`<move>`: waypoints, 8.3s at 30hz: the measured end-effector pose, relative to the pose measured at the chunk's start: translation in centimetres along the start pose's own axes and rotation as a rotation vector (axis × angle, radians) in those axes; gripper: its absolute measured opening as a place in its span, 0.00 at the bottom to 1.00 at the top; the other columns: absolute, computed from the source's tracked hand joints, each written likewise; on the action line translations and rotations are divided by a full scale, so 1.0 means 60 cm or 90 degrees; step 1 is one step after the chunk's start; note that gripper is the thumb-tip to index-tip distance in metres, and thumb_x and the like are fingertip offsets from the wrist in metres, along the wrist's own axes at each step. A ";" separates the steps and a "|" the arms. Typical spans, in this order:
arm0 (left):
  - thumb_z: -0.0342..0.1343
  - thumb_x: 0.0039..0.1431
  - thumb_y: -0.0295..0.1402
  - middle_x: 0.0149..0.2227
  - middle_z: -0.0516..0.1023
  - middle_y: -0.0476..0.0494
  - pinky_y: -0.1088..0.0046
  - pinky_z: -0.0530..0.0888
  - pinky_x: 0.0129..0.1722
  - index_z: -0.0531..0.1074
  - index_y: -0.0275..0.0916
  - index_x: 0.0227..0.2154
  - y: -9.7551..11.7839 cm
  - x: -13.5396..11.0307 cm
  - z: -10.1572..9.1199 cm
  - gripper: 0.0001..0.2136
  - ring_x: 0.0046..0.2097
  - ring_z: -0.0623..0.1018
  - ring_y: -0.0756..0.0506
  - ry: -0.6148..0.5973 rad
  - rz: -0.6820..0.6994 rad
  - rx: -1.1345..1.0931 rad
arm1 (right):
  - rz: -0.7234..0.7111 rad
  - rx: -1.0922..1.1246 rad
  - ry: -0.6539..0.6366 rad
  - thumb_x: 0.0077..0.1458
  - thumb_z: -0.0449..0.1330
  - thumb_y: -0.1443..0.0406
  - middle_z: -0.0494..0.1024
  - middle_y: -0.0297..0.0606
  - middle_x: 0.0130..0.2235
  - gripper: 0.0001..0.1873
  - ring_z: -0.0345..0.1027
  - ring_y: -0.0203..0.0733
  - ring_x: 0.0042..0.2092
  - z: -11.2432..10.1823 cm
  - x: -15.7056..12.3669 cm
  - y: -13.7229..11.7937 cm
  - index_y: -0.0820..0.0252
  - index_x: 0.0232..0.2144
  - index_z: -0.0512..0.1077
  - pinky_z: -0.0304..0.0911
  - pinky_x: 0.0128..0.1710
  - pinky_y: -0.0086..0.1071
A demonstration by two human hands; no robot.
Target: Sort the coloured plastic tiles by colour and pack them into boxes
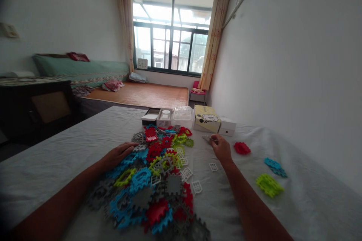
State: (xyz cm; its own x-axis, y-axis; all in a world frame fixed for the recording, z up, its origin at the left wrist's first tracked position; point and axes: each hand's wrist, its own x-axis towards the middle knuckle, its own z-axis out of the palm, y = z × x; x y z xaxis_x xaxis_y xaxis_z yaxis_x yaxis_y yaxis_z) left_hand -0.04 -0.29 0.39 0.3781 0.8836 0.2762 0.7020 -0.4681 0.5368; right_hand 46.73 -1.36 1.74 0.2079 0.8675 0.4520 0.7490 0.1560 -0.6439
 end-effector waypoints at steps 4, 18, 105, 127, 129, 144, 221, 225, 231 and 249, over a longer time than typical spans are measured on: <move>0.39 0.62 0.50 0.51 0.75 0.43 0.69 0.68 0.54 0.71 0.40 0.50 0.003 0.000 -0.001 0.25 0.53 0.72 0.41 -0.003 -0.006 0.006 | 0.054 -0.100 0.110 0.48 0.53 0.61 0.77 0.47 0.37 0.14 0.72 0.47 0.36 -0.013 0.015 0.085 0.63 0.35 0.71 0.65 0.41 0.39; 0.41 0.61 0.49 0.49 0.76 0.43 0.68 0.69 0.52 0.73 0.40 0.49 0.013 -0.003 -0.004 0.25 0.51 0.74 0.41 0.009 -0.004 0.006 | 0.005 -0.172 0.050 0.47 0.54 0.69 0.75 0.46 0.49 0.22 0.65 0.50 0.51 0.012 -0.004 0.085 0.61 0.46 0.72 0.57 0.53 0.44; 0.43 0.60 0.50 0.50 0.76 0.42 0.66 0.68 0.54 0.73 0.41 0.49 0.017 -0.005 -0.005 0.24 0.52 0.73 0.40 0.010 0.000 -0.017 | 0.046 0.118 -0.024 0.48 0.58 0.55 0.79 0.40 0.33 0.21 0.72 0.45 0.35 0.021 -0.003 0.000 0.60 0.41 0.77 0.67 0.36 0.36; 0.42 0.61 0.49 0.50 0.76 0.42 0.67 0.69 0.53 0.72 0.40 0.49 0.011 -0.006 -0.001 0.24 0.51 0.74 0.41 0.015 0.008 -0.001 | -0.115 -0.058 -0.113 0.55 0.52 0.65 0.79 0.39 0.38 0.14 0.72 0.42 0.37 0.033 -0.041 -0.067 0.58 0.40 0.75 0.65 0.40 0.35; 0.42 0.61 0.48 0.50 0.76 0.42 0.67 0.69 0.53 0.72 0.40 0.49 0.011 -0.006 0.000 0.24 0.51 0.74 0.41 0.015 0.009 0.001 | -0.197 0.048 -0.256 0.58 0.53 0.59 0.79 0.37 0.36 0.13 0.71 0.38 0.34 0.031 -0.078 -0.148 0.57 0.39 0.74 0.65 0.34 0.31; 0.42 0.62 0.47 0.50 0.75 0.43 0.67 0.68 0.54 0.72 0.40 0.50 0.009 -0.007 0.000 0.22 0.52 0.73 0.42 0.014 0.023 0.008 | -0.543 0.066 -0.309 0.58 0.56 0.64 0.74 0.35 0.48 0.10 0.65 0.40 0.48 0.044 -0.210 -0.312 0.52 0.42 0.73 0.59 0.51 0.37; 0.43 0.60 0.50 0.50 0.76 0.42 0.65 0.68 0.55 0.73 0.40 0.49 0.015 -0.006 -0.002 0.24 0.52 0.73 0.40 0.017 0.007 -0.007 | 0.274 0.356 -0.141 0.40 0.66 0.52 0.74 0.32 0.22 0.20 0.67 0.35 0.23 0.026 -0.022 -0.040 0.58 0.27 0.64 0.65 0.22 0.28; 0.44 0.59 0.50 0.49 0.77 0.42 0.65 0.69 0.54 0.73 0.41 0.48 0.017 -0.006 -0.002 0.24 0.51 0.74 0.40 0.023 0.003 -0.006 | 0.326 0.338 -0.039 0.42 0.64 0.53 0.75 0.35 0.22 0.18 0.71 0.39 0.24 0.041 -0.005 0.018 0.55 0.25 0.61 0.68 0.22 0.31; 0.43 0.61 0.49 0.50 0.76 0.42 0.65 0.69 0.54 0.72 0.40 0.49 0.013 -0.006 -0.002 0.24 0.52 0.73 0.40 0.011 0.005 -0.004 | 0.334 0.319 -0.033 0.42 0.64 0.57 0.77 0.39 0.25 0.16 0.74 0.43 0.28 0.050 0.001 0.037 0.56 0.27 0.62 0.72 0.25 0.34; 0.41 0.62 0.49 0.52 0.74 0.42 0.67 0.67 0.54 0.70 0.40 0.51 0.001 -0.005 0.001 0.24 0.53 0.72 0.41 -0.003 0.015 0.011 | -0.221 0.141 -0.580 0.50 0.61 0.54 0.76 0.34 0.31 0.17 0.68 0.35 0.32 0.023 -0.076 -0.158 0.59 0.38 0.74 0.61 0.31 0.26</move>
State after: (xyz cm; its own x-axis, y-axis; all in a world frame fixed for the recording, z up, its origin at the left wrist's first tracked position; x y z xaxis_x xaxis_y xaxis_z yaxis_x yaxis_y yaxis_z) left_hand -0.08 -0.60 0.30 0.3972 0.8726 0.2842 0.7034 -0.4884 0.5164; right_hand 37.79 -6.16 4.94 -0.6314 0.7738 0.0508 0.5230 0.4732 -0.7089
